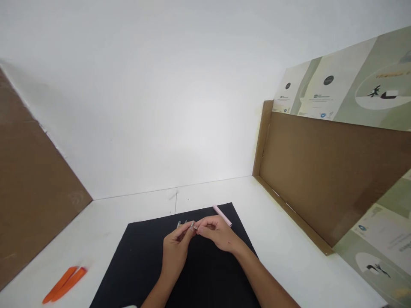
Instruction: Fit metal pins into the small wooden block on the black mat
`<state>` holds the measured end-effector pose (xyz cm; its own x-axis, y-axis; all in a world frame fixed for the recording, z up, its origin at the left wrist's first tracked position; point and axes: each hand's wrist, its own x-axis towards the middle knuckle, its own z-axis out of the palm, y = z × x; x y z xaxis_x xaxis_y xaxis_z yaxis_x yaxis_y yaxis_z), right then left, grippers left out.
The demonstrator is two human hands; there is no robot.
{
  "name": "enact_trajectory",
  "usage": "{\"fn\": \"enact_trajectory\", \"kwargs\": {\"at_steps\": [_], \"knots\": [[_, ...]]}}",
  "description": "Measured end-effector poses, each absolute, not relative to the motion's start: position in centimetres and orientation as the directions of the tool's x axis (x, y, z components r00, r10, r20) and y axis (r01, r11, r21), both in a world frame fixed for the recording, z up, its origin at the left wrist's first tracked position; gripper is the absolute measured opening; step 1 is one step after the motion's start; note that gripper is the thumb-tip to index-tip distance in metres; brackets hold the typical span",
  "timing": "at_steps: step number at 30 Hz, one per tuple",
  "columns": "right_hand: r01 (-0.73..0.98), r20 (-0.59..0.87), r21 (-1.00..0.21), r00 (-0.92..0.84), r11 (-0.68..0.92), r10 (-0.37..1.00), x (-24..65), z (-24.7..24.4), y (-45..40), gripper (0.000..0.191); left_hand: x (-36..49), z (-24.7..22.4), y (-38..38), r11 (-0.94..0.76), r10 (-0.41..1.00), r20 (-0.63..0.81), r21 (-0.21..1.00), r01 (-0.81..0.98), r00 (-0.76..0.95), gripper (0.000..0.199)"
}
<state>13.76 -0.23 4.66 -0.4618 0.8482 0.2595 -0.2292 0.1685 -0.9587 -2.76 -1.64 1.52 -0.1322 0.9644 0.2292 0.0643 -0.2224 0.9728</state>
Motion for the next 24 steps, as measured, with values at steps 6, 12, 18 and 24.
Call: {"fn": "enact_trajectory", "kwargs": {"at_steps": [6,12,18,24], "knots": [[-0.204,0.218,-0.966,-0.319,0.158,0.922,13.24,4.07,0.01,0.027,-2.52,1.83,-2.08,-0.290,0.946,0.308,0.943,0.167,-0.098,0.027],[-0.222,0.175,-0.968,-0.282,0.114,0.943,13.14,3.96,0.12,0.029,-2.45,1.72,-2.19,-0.291,0.946,0.311,0.937,0.192,-0.086,0.028],[-0.195,0.223,-0.968,-0.366,0.159,0.904,13.49,4.22,-0.18,0.025,-2.57,1.78,-2.10,-0.282,0.945,0.302,0.947,0.158,-0.126,0.027],[-0.256,0.257,-0.954,-0.433,0.156,0.864,13.49,4.29,-0.33,0.024,-2.90,1.29,-1.82,-0.288,0.940,0.310,0.945,0.157,-0.143,0.028]]}}
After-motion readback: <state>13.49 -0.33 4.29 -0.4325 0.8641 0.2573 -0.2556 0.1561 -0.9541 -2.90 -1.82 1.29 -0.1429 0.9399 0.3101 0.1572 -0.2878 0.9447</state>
